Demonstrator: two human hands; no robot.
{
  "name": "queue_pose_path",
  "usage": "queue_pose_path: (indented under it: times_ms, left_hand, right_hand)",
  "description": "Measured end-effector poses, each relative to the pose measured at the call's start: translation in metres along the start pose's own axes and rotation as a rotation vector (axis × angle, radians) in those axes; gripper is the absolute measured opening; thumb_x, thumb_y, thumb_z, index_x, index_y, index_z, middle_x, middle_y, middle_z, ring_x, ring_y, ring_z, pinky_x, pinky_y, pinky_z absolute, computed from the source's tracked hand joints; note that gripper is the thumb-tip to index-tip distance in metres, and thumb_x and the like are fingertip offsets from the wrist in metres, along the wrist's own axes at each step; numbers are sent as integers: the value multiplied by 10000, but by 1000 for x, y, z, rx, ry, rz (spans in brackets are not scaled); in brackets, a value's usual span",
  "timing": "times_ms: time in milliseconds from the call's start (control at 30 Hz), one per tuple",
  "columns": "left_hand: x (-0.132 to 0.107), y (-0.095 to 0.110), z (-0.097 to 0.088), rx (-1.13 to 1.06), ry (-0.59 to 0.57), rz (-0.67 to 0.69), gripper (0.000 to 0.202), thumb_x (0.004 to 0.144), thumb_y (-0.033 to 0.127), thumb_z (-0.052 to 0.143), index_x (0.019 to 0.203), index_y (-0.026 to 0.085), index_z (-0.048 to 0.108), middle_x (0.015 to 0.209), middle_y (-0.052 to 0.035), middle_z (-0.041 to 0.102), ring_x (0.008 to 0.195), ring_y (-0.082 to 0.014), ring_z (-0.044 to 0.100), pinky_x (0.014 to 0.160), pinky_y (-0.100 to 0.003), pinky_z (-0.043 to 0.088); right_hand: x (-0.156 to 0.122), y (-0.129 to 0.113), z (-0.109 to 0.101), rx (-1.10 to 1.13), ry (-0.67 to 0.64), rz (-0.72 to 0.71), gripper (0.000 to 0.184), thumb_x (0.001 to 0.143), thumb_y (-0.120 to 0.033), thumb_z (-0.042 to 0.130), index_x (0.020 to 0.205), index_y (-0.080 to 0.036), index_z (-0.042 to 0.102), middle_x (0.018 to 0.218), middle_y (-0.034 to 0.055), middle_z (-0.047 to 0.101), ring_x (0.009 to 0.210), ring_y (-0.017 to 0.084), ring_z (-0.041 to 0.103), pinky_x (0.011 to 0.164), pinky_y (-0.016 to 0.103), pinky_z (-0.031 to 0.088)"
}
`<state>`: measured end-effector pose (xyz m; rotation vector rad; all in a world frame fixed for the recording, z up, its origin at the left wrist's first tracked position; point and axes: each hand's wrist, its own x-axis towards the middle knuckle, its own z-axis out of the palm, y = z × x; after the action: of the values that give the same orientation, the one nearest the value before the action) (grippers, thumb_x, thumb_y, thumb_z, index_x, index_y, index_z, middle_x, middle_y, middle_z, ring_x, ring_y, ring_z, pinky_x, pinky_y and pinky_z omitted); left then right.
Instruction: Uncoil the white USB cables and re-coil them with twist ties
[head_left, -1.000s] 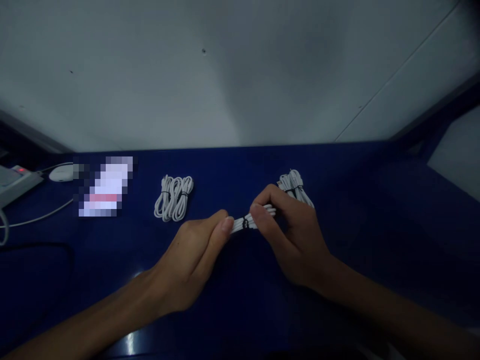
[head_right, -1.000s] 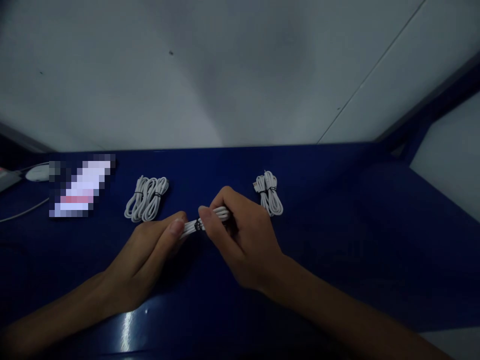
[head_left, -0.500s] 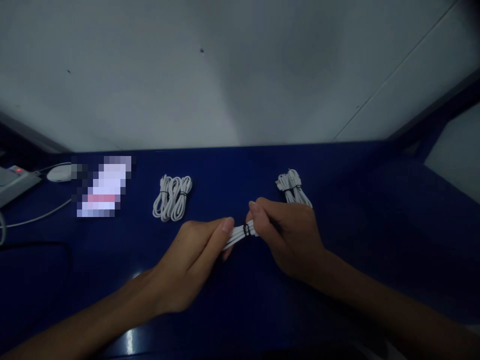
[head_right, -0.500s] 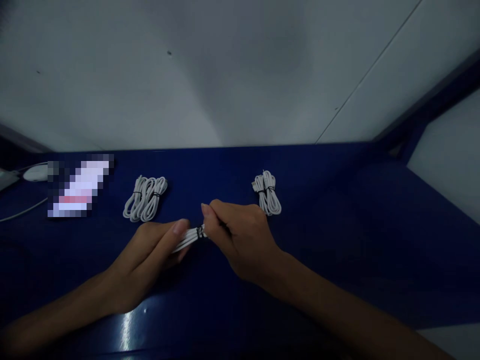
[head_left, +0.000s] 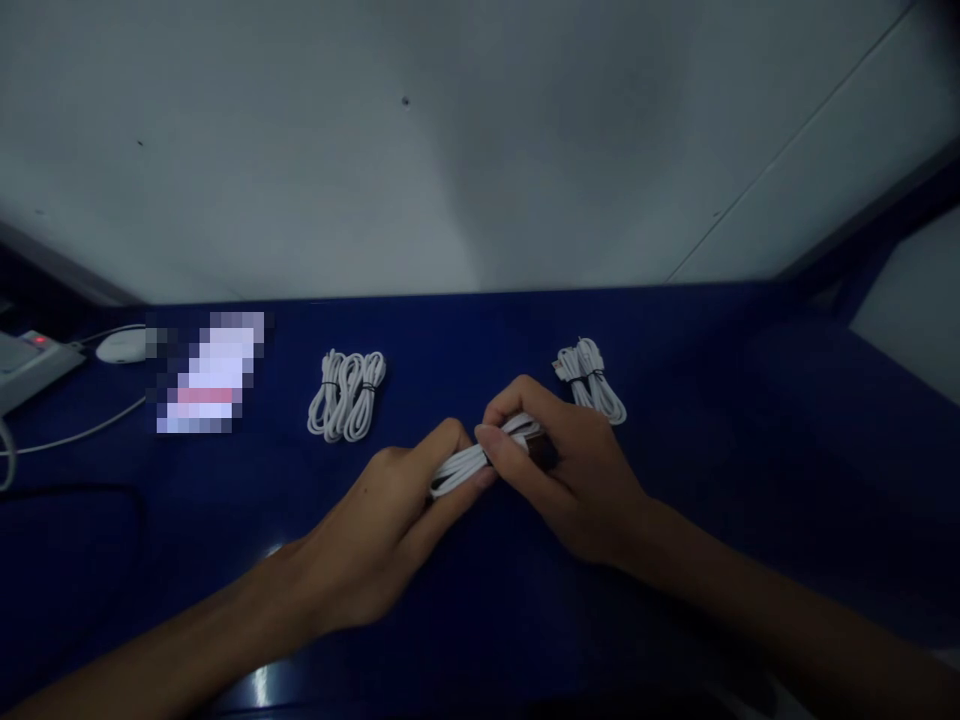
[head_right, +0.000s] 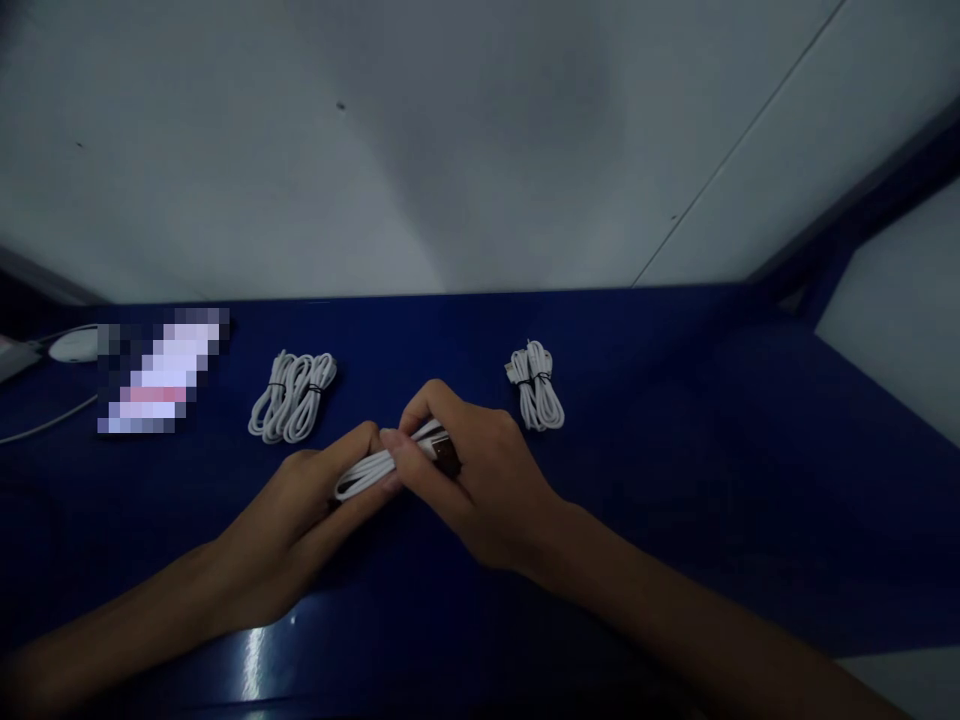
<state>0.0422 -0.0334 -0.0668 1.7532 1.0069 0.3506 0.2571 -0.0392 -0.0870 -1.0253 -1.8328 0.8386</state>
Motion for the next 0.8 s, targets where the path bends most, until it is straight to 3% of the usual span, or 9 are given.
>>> queue_pose_path:
  times_ms: [267, 433, 533, 600, 667, 800]
  left_hand:
    - [0, 2, 3, -138, 6, 32, 351, 1132, 523, 547, 969, 216, 596, 704, 62, 492, 563, -107, 402, 470, -226, 309]
    - [3, -5, 3, -515, -82, -2, 344, 1112, 492, 626, 924, 207, 584, 647, 83, 396, 522, -78, 296, 449, -181, 258]
    - [4, -9, 2, -637, -115, -10, 371, 1123, 505, 607, 922, 193, 629, 592, 95, 364, 484, -60, 258, 431, -157, 249]
    - [5, -10, 2, -601, -63, -3, 361, 1125, 504, 606, 960, 190, 673, 580, 83, 425, 466, -58, 340, 427, -150, 311]
    - [6, -10, 2, -545, 17, 23, 271, 1108, 463, 655, 1053, 202, 704, 621, 54, 555, 501, -88, 509, 460, -172, 447]
    - [10, -9, 1, -492, 113, 83, 214, 1002, 331, 820, 1159, 204, 749, 851, -9, 727, 740, -169, 716, 655, -270, 645]
  right_hand:
    - [2, 5, 1, -110, 40, -71, 271, 1101, -238, 599, 838, -209, 538, 608, -94, 491, 481, 62, 438, 494, 235, 346]
    - [-2, 1, -4, -6, -24, -45, 80, 1082, -280, 646, 1055, -218, 603, 680, -79, 579, 513, 89, 500, 491, 243, 382]
    - [-3, 0, -5, 43, 4, -14, 81, 1085, -302, 654, 1106, -230, 624, 802, -39, 650, 617, 115, 566, 553, 259, 446]
    - [-3, 0, -5, 55, 42, 19, 105, 1096, -336, 657, 1070, -234, 648, 851, -19, 663, 688, 130, 590, 602, 273, 473]
    - [-2, 0, -4, 72, 62, 54, 144, 1094, -369, 674, 1043, -234, 669, 860, -13, 657, 721, 138, 591, 624, 281, 476]
    - [0, 0, -4, 143, 83, 116, 179, 1092, -384, 689, 1004, -230, 702, 848, -15, 659, 709, 128, 580, 622, 275, 463]
